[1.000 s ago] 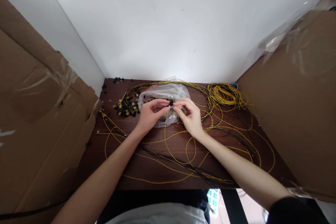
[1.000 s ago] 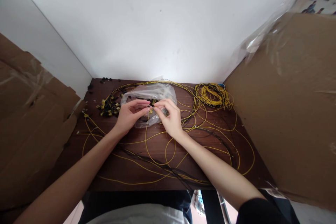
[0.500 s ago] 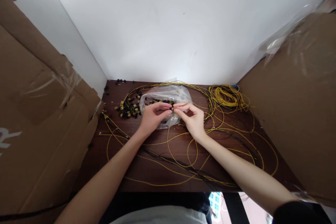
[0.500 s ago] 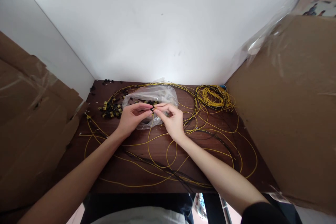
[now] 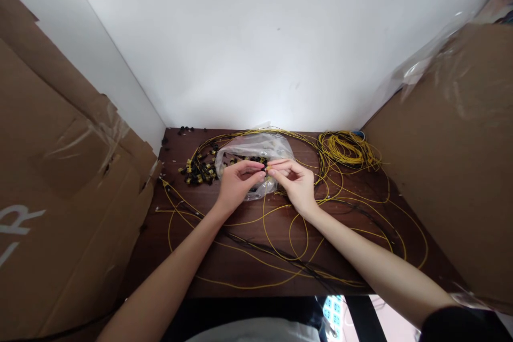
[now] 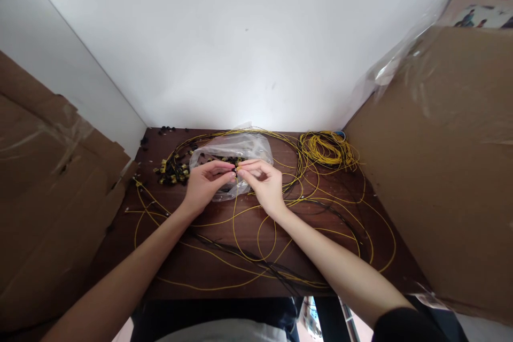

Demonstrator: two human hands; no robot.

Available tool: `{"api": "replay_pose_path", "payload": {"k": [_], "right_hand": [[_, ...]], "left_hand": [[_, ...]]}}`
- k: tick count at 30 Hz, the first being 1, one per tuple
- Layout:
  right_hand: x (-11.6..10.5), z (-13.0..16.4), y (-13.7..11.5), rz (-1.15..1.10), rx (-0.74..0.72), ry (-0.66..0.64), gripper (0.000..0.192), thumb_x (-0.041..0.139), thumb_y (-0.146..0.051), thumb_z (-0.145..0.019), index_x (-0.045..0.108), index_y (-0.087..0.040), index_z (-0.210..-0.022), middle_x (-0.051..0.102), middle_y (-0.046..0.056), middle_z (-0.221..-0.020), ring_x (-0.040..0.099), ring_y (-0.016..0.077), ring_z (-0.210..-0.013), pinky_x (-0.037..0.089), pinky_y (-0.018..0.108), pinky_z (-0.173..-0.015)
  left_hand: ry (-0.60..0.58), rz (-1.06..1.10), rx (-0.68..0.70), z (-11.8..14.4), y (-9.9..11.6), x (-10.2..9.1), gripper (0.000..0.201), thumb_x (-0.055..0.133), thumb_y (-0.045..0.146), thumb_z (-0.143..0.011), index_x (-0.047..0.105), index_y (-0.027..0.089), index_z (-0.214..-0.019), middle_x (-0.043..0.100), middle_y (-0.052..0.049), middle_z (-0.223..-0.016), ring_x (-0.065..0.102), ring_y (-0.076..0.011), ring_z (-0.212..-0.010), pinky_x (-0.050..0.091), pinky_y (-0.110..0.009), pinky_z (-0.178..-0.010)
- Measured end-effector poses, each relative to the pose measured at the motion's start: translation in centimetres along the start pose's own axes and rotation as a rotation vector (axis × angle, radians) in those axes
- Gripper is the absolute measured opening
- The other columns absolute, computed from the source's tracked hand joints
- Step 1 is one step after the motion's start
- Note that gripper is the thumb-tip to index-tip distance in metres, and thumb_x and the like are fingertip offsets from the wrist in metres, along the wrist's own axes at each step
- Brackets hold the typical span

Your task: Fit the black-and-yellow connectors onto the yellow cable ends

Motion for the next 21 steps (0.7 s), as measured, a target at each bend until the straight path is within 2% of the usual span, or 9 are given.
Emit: {"api": "replay_pose_path", "payload": {"k": [4,12,21], "right_hand": [[0.00,0.04,-0.14,0.094,-0.031,-0.010,0.006,0.070,-0.027,-0.073,0.070,-0.021,-0.074,0.068,0.005,-0.088,0.064,0.0176,-0.082,0.053,0.033,-0.073],[0.09,-0.09,-0.70,0.215,-0.078,-0.031,0.004,0.068,-0.023,-0.075,0.072,-0.022,-0.076,0.069,0.005,-0.086,0.064,0.0172,-0.083,0.051,0.033,-0.078],[0.22,-0.09,-0.20,0.190,-0.017,-0.021,0.005,0.067,-0.022,-0.076,0.072,-0.021,-0.074,0.069,0.005,-0.082,0.064,0.0177,-0.080,0.050,0.033,-0.076]], "left_hand": [[-0.008,-0.025,-0.005,-0.02,-0.24,0.01,0.025,0.076,0.024,-0.061,0.069,0.011,-0.082,0.071,-0.006,-0.079,0.067,-0.0167,-0.072,0.057,-0.032,-0.073],[0.028,-0.077,0.019,-0.13,-0.22,-0.34,0.023,0.075,0.025,-0.062,0.070,0.013,-0.081,0.071,-0.006,-0.078,0.066,-0.0164,-0.071,0.057,-0.030,-0.070],[0.037,-0.245,0.165,-0.06,0.40,-0.34,0.012,0.071,0.023,-0.069,0.070,0.014,-0.076,0.070,-0.005,-0.078,0.065,-0.0160,-0.072,0.054,-0.028,-0.068]]}}
Point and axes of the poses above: each hand's wrist, its own z-axis away from the middle knuckle, its own x-axis out of the palm, y = z × x, the point moved 7 cm from there along -z, towards the middle knuckle
